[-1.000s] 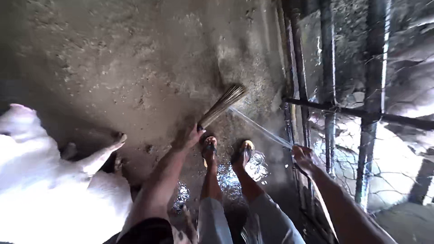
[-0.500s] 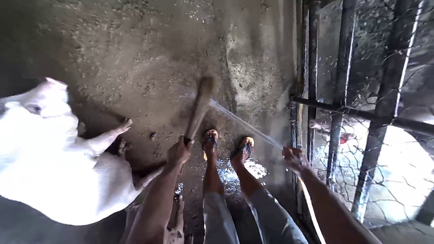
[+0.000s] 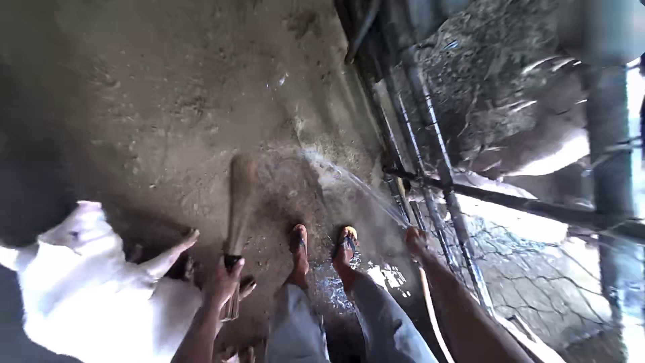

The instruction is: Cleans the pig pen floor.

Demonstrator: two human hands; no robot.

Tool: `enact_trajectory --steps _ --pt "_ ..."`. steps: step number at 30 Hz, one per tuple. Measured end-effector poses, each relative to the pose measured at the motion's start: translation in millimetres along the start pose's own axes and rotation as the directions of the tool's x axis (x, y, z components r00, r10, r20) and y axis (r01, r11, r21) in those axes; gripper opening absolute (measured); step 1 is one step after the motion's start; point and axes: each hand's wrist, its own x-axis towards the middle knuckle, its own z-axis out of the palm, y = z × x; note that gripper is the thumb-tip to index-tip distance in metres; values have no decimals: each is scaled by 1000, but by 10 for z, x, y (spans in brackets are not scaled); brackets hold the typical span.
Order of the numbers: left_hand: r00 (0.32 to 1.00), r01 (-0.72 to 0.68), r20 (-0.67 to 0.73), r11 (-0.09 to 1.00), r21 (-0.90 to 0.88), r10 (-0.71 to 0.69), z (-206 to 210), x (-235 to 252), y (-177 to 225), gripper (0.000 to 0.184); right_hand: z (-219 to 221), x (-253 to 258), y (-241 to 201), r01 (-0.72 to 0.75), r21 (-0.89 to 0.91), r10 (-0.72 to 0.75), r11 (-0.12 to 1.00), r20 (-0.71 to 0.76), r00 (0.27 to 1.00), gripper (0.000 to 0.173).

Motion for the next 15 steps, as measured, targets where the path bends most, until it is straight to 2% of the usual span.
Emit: enact_trajectory --steps 3,5,8,11,13,15 --pt "973 -171 188 964 202 133 -275 236 855 74 -167 -62 -136 -82 -32 83 996 32 996 55" --pt "922 -374 246 852 366 299 -291 558 1506 72 -178 9 -194 -117 -29 118 993 34 992 57" --pt "786 -615 422 639 462 452 -51 1090 2528 72 -99 186 -180 -121 -59 123 991 34 992 56" --pt "645 -764 537 448 465 543 167 1805 3492 67 -10 366 -213 -102 -107 105 989 15 994 52" --pt "627 -778 533 429 458 568 144 2398 3989 66 30 471 -274 -95 -153 91 984 -33 995 48" --pt "660 -750 432 501 432 615 24 3082 4213 63 82 488 -282 -136 -164 128 977 -58 990 47"
